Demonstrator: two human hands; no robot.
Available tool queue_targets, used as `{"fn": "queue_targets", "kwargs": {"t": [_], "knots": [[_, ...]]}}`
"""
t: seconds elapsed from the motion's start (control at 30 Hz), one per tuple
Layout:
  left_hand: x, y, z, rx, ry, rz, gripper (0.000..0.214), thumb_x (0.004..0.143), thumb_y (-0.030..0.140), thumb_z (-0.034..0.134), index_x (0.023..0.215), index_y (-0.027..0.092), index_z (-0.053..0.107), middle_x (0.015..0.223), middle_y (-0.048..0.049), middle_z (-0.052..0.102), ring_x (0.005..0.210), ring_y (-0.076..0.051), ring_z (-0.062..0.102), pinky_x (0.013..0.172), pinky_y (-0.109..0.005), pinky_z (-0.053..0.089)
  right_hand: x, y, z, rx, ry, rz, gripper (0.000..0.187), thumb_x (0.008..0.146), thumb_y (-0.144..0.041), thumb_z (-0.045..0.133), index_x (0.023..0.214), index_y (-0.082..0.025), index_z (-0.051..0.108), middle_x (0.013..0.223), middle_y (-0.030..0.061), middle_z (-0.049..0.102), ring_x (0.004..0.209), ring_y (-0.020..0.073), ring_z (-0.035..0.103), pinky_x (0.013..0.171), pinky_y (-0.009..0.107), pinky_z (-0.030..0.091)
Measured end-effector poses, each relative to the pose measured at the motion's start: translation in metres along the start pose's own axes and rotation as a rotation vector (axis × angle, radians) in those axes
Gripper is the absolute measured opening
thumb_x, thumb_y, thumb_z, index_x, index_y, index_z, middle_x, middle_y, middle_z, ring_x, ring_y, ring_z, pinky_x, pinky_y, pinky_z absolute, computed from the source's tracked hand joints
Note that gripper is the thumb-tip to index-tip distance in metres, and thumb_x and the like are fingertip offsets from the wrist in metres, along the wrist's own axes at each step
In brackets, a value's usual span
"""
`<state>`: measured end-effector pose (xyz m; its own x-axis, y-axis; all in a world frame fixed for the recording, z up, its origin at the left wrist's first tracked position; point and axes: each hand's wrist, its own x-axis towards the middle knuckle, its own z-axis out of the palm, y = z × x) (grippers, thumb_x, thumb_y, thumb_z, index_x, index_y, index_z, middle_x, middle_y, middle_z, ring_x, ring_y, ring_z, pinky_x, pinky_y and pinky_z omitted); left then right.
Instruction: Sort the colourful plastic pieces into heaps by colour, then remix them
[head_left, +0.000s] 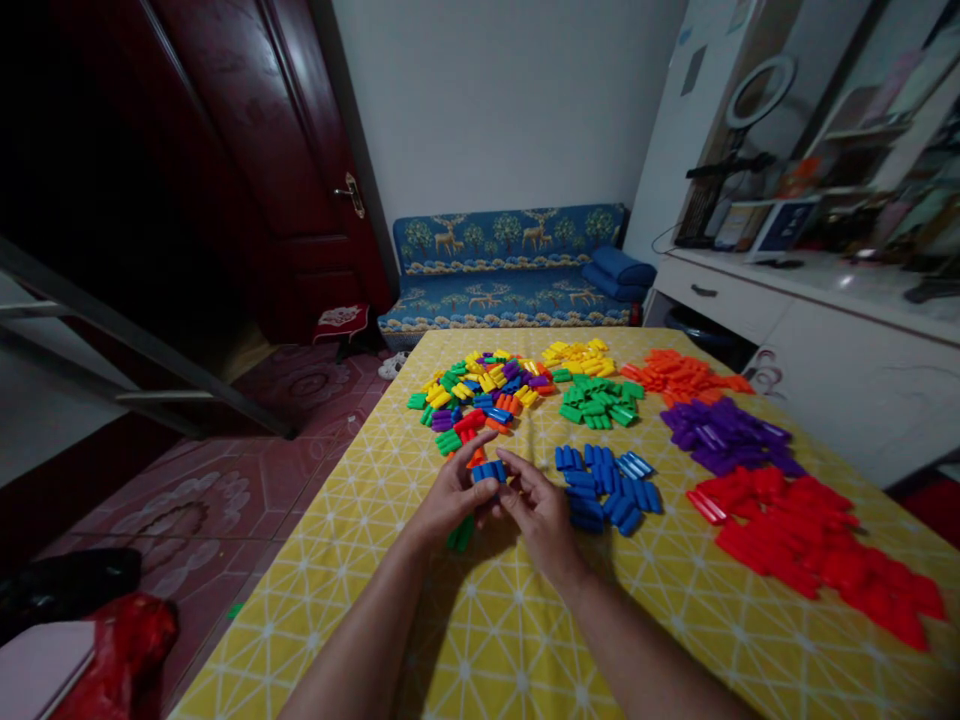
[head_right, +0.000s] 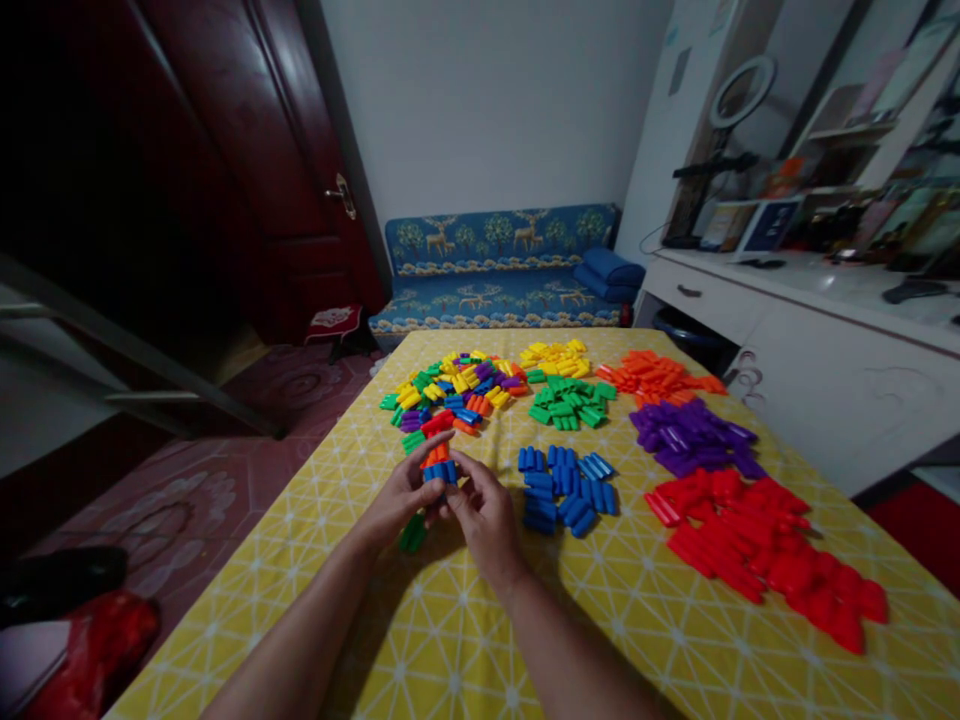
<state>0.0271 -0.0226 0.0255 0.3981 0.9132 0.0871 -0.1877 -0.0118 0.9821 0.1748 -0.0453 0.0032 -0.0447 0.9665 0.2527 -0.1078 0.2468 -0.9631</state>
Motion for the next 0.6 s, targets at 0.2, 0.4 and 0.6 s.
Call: {"fn": "queue_targets", "kwargs": {"t": [0.2,0.4,0.6], "knots": [[0.001,-0.006,-0.001,0.024,-0.007,-0.002,0.093,0.073,0.048,0.076,0.148,0.017,0.032,0.065,0.0001,0.063,0.051,-0.013,0.059,0.044,-0.019,0.044,0.004,-0.013,-0.009,0.010,-0.012,0.020,0.036,0.082,-0.038,0.066,0.114,-0.021,0.063,0.091,0.0042,0.069,0.070,0.0159,0.065,0.063,0.027,0.053],[0.005,-0.014,-0.008,0.260,0.266,0.090,0.048,0.080,0.050,0.066,0.109,0.012,0.068,0.058,0.0008,0.060,0.047,-0.008,0.049,0.048,-0.019,0.038,0.023,-0.024,-0.068,-0.472,0.310,-0.097,0.035,0.085,-0.038,0.056,0.114,-0.021,0.065,0.095,0.0064,0.070,0.083,0.0196,0.065,0.074,0.031,0.051],[0.007,-0.015,-0.028,0.779,0.540,0.238,0.026,0.084,0.037,0.060,0.091,0.016,0.075,0.070,-0.0028,0.069,0.059,-0.013,0.055,0.059,-0.024,0.043,0.036,-0.004,-0.128,-0.950,0.333,0.078,0.031,0.081,-0.030,0.053,0.105,-0.021,0.071,0.081,0.0061,0.070,0.071,0.0202,0.064,0.065,0.031,0.049]]}}
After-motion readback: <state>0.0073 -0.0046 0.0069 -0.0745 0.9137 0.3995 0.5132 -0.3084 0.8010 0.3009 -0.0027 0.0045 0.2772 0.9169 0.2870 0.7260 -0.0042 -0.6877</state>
